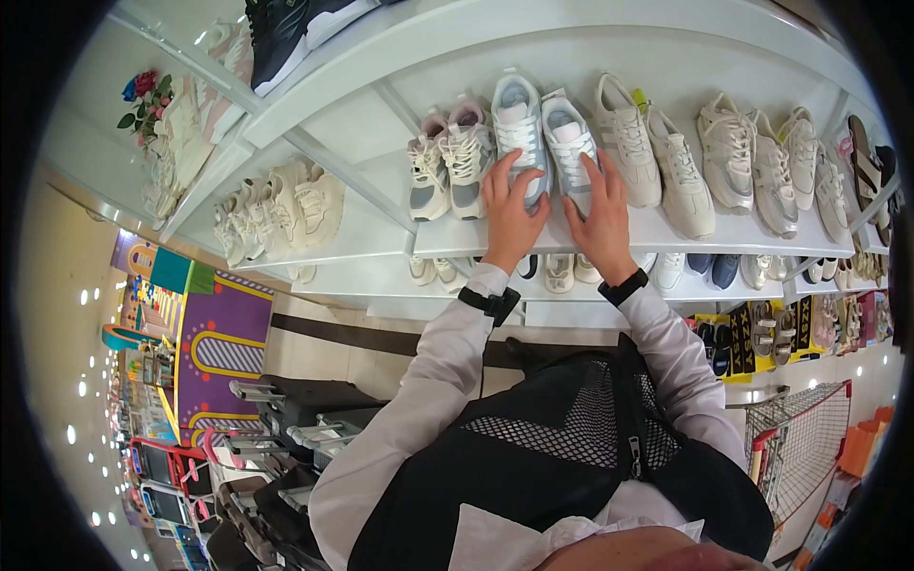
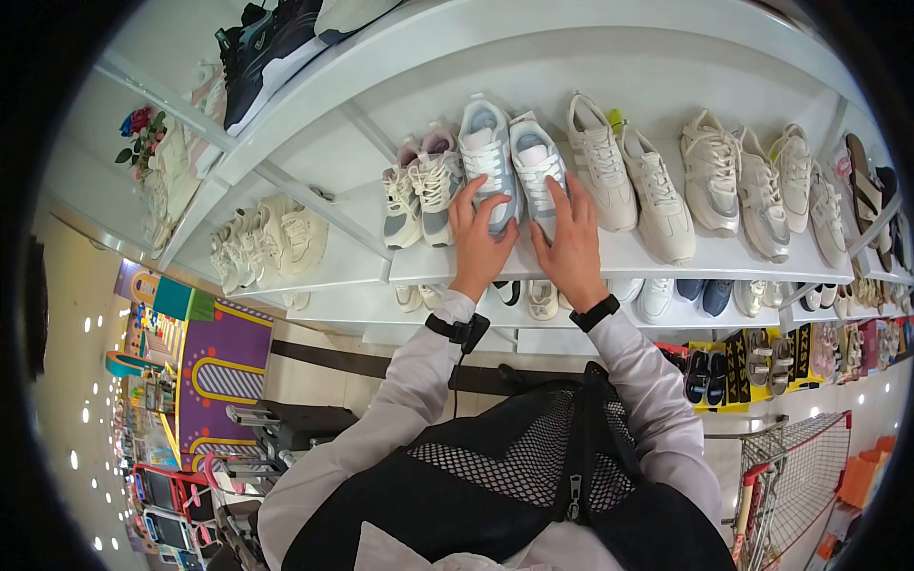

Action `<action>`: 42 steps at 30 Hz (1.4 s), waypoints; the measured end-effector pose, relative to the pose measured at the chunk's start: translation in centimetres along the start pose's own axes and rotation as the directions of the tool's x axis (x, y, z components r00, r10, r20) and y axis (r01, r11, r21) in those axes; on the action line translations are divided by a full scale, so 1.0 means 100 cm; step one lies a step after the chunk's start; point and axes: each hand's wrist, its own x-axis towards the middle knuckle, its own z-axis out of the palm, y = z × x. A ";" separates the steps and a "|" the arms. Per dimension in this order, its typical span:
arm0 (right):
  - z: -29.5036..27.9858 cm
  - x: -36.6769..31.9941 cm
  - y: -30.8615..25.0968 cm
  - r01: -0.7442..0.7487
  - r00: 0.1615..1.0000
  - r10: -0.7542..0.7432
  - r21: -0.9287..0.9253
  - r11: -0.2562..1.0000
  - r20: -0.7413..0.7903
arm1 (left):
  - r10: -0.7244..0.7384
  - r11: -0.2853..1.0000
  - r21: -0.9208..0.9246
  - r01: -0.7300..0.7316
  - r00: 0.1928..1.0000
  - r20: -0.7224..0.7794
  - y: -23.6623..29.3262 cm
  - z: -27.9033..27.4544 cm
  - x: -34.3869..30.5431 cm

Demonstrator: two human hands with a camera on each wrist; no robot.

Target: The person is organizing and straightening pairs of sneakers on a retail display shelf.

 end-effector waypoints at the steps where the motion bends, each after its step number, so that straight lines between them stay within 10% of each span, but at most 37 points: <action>1: 0.000 0.000 0.000 -0.001 1.000 0.001 -0.001 1.000 0.001 | 0.000 1.000 -0.003 0.000 1.000 0.000 0.000 0.000 0.000; 42: 0.001 0.001 0.003 0.020 1.000 -0.020 0.002 1.000 -0.022 | -0.006 1.000 -0.004 0.006 1.000 -0.001 0.001 -0.001 0.001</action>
